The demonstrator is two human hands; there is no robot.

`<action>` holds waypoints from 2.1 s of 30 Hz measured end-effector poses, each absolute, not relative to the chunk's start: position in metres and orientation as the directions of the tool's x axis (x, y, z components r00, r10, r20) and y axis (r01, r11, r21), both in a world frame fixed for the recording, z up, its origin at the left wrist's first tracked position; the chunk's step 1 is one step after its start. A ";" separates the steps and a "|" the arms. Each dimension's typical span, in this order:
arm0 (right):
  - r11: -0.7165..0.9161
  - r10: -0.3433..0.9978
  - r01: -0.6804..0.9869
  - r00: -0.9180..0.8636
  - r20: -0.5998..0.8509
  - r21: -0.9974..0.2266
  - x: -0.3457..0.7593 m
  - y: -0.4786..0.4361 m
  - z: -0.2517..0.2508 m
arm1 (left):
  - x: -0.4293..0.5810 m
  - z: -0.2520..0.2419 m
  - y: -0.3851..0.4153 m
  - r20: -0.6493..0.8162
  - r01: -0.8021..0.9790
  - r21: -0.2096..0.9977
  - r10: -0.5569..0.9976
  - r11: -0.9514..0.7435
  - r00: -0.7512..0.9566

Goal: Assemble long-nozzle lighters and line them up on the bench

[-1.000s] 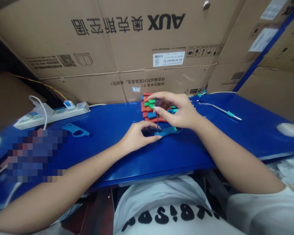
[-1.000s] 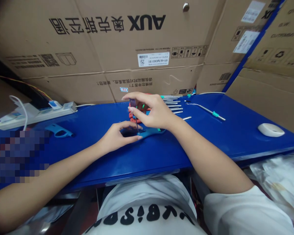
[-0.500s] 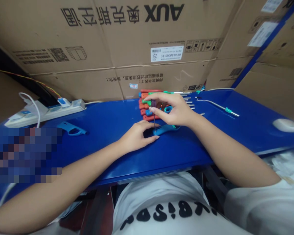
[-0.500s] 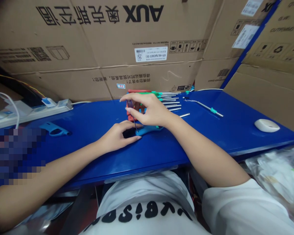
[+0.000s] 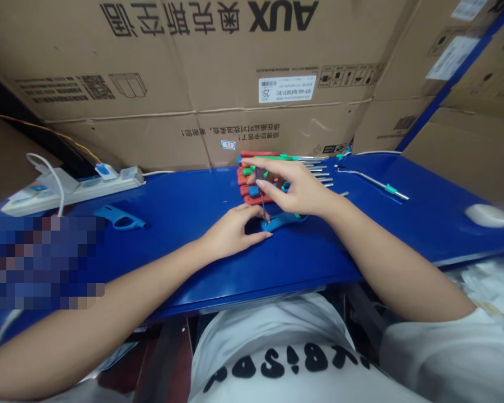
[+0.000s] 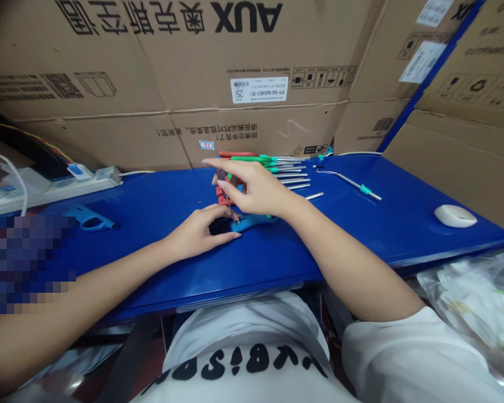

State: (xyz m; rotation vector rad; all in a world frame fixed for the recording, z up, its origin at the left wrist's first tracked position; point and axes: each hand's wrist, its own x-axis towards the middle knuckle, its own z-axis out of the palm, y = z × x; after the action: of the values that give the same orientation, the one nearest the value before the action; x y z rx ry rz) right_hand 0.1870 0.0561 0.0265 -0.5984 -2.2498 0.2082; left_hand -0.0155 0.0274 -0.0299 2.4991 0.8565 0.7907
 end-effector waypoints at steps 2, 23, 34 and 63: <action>0.869 0.494 0.328 -0.576 0.651 -0.369 0.186 0.056 0.026 | -0.016 -0.030 0.028 0.378 0.441 0.509 0.652 -0.739 0.657; 0.832 0.520 0.206 -0.613 0.596 -0.515 0.184 0.058 0.024 | -0.016 -0.028 0.027 0.350 0.445 0.526 0.661 -0.725 0.664; 0.872 0.481 0.255 -0.598 0.641 -0.417 0.184 0.054 0.023 | -0.017 -0.029 0.028 0.353 0.438 0.528 0.657 -0.728 0.667; 0.888 0.427 0.397 -0.525 0.736 -0.232 0.183 0.053 0.023 | -0.018 -0.030 0.027 0.362 0.430 0.520 0.647 -0.738 0.671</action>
State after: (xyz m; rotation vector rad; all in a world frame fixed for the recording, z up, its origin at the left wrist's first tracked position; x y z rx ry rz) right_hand 0.1833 0.0530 0.0234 -0.5896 -2.1818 0.0447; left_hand -0.0176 0.0273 -0.0302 2.4930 0.8441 0.7570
